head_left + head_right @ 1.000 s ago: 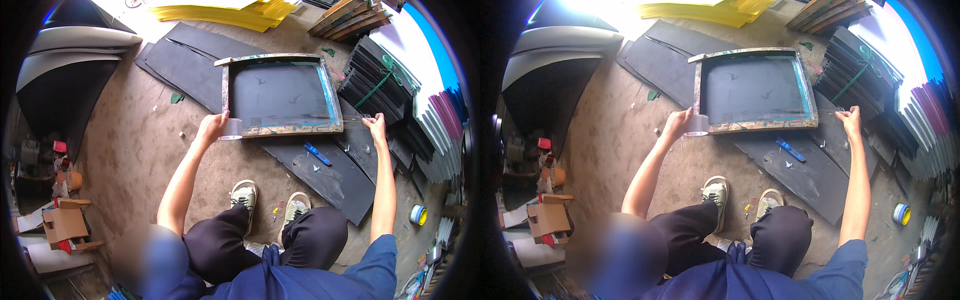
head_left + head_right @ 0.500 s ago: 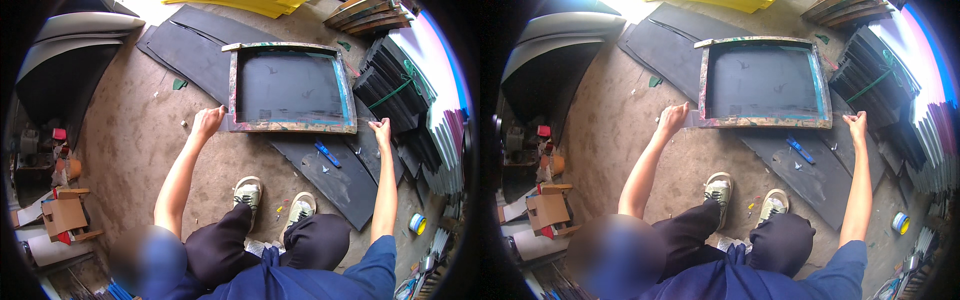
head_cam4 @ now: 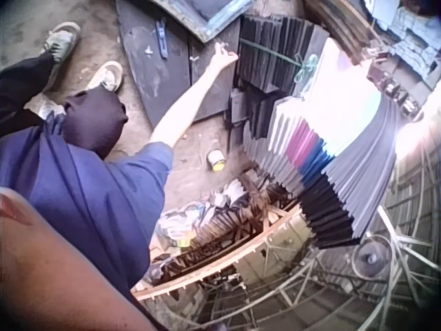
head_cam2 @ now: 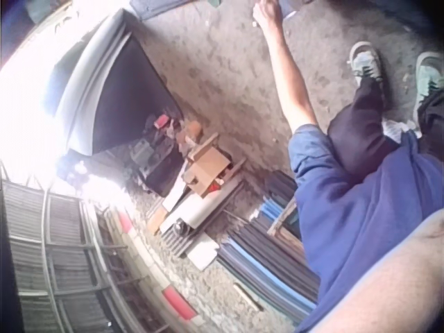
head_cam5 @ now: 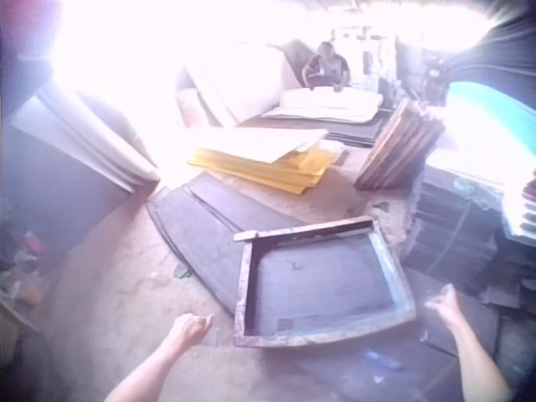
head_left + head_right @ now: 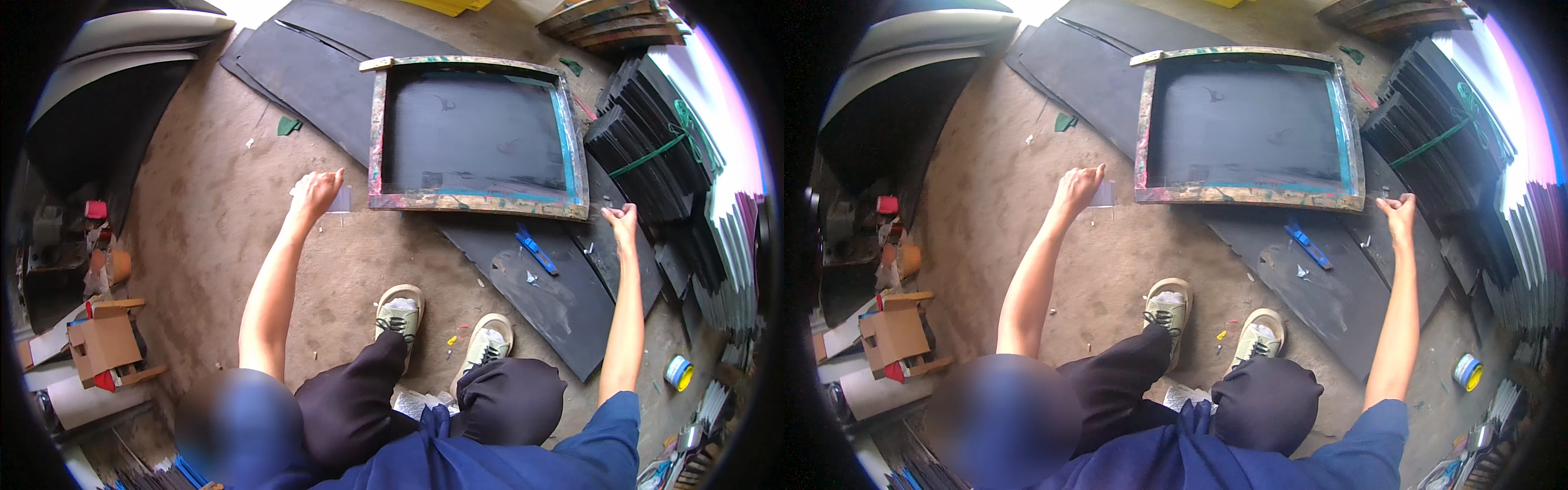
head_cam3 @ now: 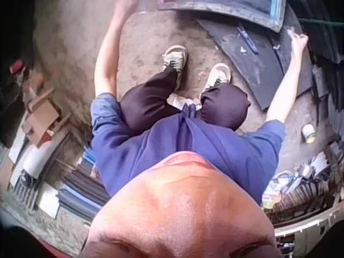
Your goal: The person sits on the floor and applies clear adhesive tape to the edges of a rectangular wooden frame. They use a utility knife to cut the tape and smooth it down along the frame's perimeter.
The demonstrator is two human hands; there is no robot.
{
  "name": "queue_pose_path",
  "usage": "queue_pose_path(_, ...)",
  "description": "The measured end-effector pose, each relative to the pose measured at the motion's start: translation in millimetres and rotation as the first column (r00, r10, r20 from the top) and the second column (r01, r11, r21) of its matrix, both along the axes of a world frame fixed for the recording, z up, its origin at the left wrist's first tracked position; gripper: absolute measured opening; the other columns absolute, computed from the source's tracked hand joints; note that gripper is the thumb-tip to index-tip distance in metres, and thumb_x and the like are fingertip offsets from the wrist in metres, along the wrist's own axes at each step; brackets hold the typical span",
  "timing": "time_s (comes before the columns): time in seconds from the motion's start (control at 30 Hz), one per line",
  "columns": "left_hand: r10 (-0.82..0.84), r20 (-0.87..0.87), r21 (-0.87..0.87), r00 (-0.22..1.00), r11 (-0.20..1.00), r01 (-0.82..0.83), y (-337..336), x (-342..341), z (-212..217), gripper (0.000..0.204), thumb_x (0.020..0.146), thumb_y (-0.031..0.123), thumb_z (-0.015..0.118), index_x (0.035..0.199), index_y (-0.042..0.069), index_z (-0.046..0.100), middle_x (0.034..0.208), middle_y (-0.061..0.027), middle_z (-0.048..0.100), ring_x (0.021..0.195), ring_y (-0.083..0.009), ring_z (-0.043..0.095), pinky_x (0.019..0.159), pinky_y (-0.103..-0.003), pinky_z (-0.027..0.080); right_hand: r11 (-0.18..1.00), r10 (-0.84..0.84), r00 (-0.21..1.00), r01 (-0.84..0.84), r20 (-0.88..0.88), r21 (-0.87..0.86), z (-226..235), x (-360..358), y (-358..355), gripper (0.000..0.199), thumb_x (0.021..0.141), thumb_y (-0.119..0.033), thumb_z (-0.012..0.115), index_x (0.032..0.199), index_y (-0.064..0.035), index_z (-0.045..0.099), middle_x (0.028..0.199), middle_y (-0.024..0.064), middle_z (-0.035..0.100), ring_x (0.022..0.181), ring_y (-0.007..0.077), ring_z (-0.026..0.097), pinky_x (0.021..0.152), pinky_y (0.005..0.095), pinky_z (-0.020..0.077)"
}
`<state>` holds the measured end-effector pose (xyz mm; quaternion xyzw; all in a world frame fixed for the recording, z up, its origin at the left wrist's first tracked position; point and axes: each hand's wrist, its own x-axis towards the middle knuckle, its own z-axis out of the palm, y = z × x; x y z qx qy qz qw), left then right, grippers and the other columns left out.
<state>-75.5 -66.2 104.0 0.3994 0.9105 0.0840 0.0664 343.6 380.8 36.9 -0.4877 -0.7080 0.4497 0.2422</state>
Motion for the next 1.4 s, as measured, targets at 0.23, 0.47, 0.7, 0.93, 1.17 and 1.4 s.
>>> queue_pose_path(0.23, 0.023, 0.147, 0.11, 0.989, 0.993, -0.039, -16, -22, -40, 0.043, 0.089, 0.029, 0.044, 0.061, -0.002, 0.053, 0.058, -0.0234, 0.05, 0.055, -0.0378, 0.053, 0.054, -0.045, 0.041, 0.984, 0.04, 0.997, -0.051, -0.07, -0.172, -15, -1, -11, 0.049, 0.074, -0.01, 0.067, 0.106, -0.0012, 0.032, 0.092, 0.0143, 0.056, 0.081, 0.0169, 0.054, 0.07, 0.0279, 0.0435)
queue_pose_path(0.47, 0.05, 0.165, 0.079, 0.985, 0.995, -0.063, -10, -27, -37, 0.049, 0.091, 0.033, 0.04, 0.06, -0.004, 0.047, 0.053, -0.0235, 0.043, 0.047, -0.0359, 0.047, 0.05, -0.042, 0.037, 0.991, -0.014, 0.998, 0.021, 0.056, -0.133, -35, -16, -18, 0.045, 0.072, -0.004, 0.07, 0.097, -0.0041, 0.033, 0.084, 0.0136, 0.059, 0.08, 0.017, 0.058, 0.072, 0.0276, 0.0459)
queue_pose_path(0.7, 0.052, 0.183, 0.095, 0.982, 0.993, -0.07, -9, -27, -39, 0.049, 0.092, 0.033, 0.039, 0.061, -0.004, 0.046, 0.051, -0.0222, 0.041, 0.045, -0.034, 0.044, 0.049, -0.041, 0.036, 0.996, -0.07, 0.983, 0.059, 0.169, 0.069, -37, -30, -26, 0.045, 0.067, -0.009, 0.072, 0.092, -0.0051, 0.035, 0.074, 0.0114, 0.063, 0.071, 0.0198, 0.062, 0.066, 0.0315, 0.0464)
queue_pose_path(0.93, 0.053, 0.175, 0.097, 0.983, 0.993, -0.07, -7, -23, -37, 0.05, 0.091, 0.034, 0.04, 0.061, -0.004, 0.047, 0.052, -0.0224, 0.042, 0.045, -0.0341, 0.045, 0.049, -0.041, 0.036, 0.984, -0.115, 0.96, 0.074, 0.257, 0.164, -25, -39, -35, 0.045, 0.067, -0.008, 0.071, 0.092, -0.0043, 0.034, 0.072, 0.0122, 0.064, 0.07, 0.024, 0.063, 0.066, 0.034, 0.0468)
queue_pose_path(1.17, 0.054, 0.142, 0.068, 0.988, 0.996, -0.064, -4, -26, -37, 0.05, 0.091, 0.035, 0.04, 0.062, -0.005, 0.048, 0.054, -0.0233, 0.043, 0.047, -0.0352, 0.047, 0.049, -0.042, 0.036, 0.974, -0.17, 0.95, 0.123, 0.26, 0.189, -20, -44, -42, 0.042, 0.067, -0.004, 0.069, 0.091, -0.0041, 0.035, 0.076, 0.0167, 0.063, 0.071, 0.027, 0.063, 0.066, 0.035, 0.0472)
queue_pose_path(1.4, 0.035, 0.119, 0.09, 0.992, 0.995, -0.046, -5, -31, -42, 0.048, 0.09, 0.033, 0.042, 0.062, -0.004, 0.05, 0.059, -0.025, 0.047, 0.054, -0.0389, 0.051, 0.052, -0.043, 0.038, 0.973, -0.08, 0.915, -0.014, 0.395, 0.23, -22, -56, -36, 0.051, 0.071, 0.0, 0.063, 0.109, 0.0094, 0.03, 0.08, 0.0288, 0.058, 0.083, 0.0404, 0.059, 0.073, 0.0467, 0.0474)
